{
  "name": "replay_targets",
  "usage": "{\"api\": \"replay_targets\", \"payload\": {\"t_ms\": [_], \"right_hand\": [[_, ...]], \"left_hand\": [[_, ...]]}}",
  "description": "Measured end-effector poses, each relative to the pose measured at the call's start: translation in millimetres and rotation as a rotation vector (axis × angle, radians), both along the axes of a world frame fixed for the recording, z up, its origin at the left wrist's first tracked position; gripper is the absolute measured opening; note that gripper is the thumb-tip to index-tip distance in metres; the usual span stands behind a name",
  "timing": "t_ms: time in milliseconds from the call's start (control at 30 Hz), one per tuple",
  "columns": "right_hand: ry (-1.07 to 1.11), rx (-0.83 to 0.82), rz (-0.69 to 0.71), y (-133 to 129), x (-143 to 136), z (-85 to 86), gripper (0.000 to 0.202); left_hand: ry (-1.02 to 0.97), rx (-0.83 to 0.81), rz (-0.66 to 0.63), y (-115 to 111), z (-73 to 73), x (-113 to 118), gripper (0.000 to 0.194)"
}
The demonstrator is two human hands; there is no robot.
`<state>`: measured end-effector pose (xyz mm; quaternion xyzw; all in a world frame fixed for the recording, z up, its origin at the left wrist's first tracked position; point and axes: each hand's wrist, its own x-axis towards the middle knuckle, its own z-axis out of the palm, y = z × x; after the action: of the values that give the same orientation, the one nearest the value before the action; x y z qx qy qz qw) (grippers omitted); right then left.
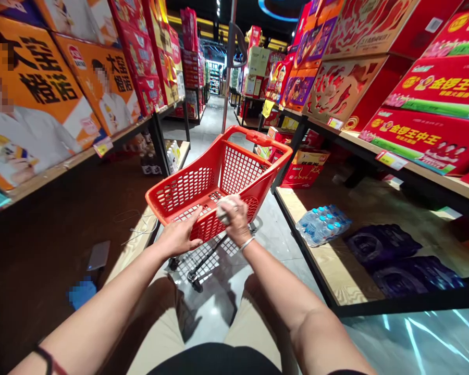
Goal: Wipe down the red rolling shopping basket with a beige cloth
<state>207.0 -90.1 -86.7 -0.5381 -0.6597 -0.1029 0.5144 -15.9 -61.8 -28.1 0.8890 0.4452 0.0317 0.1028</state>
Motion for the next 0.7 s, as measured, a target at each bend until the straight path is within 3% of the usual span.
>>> {"api": "replay_targets", "payload": {"t_ms": [100,200,267,333,467,533,600,700], "right_hand": [[0.395,0.047,-0.332,20,63,13.5,0.054],[0.644,-0.002,-0.419,34,89,18.9,0.061],[0.651,-0.055,-0.352,36,72,10.6,0.061],[0.619,-0.087,-0.281,29,31,-5.9,0.059],[0.519,-0.055,-0.137,-8,-64,-43.1,0.052],[0.452,-0.077,-0.013,-26,-92,-55.7,0.047],[0.38,-0.102,0.082,-36,-95,-61.4,0.042],[0.326,-0.128,0.099,-30,-59,-55.9,0.038]], "left_hand": [[0.031,0.052,0.017,-2,-3.4,2,0.078],[0.015,0.053,0.031,-4,-3.0,5,0.066],[-0.004,0.048,0.021,-5,-2.7,7,0.061],[-0.008,0.045,0.003,-5,-3.4,8,0.06],[0.013,0.052,-0.004,-5,-7.3,7,0.06],[0.013,0.055,-0.007,-5,-8.7,6,0.057],[0.014,0.059,-0.007,-5,-8.9,3,0.056],[0.026,0.052,0.0,-4,-6.6,-1,0.057]]}}
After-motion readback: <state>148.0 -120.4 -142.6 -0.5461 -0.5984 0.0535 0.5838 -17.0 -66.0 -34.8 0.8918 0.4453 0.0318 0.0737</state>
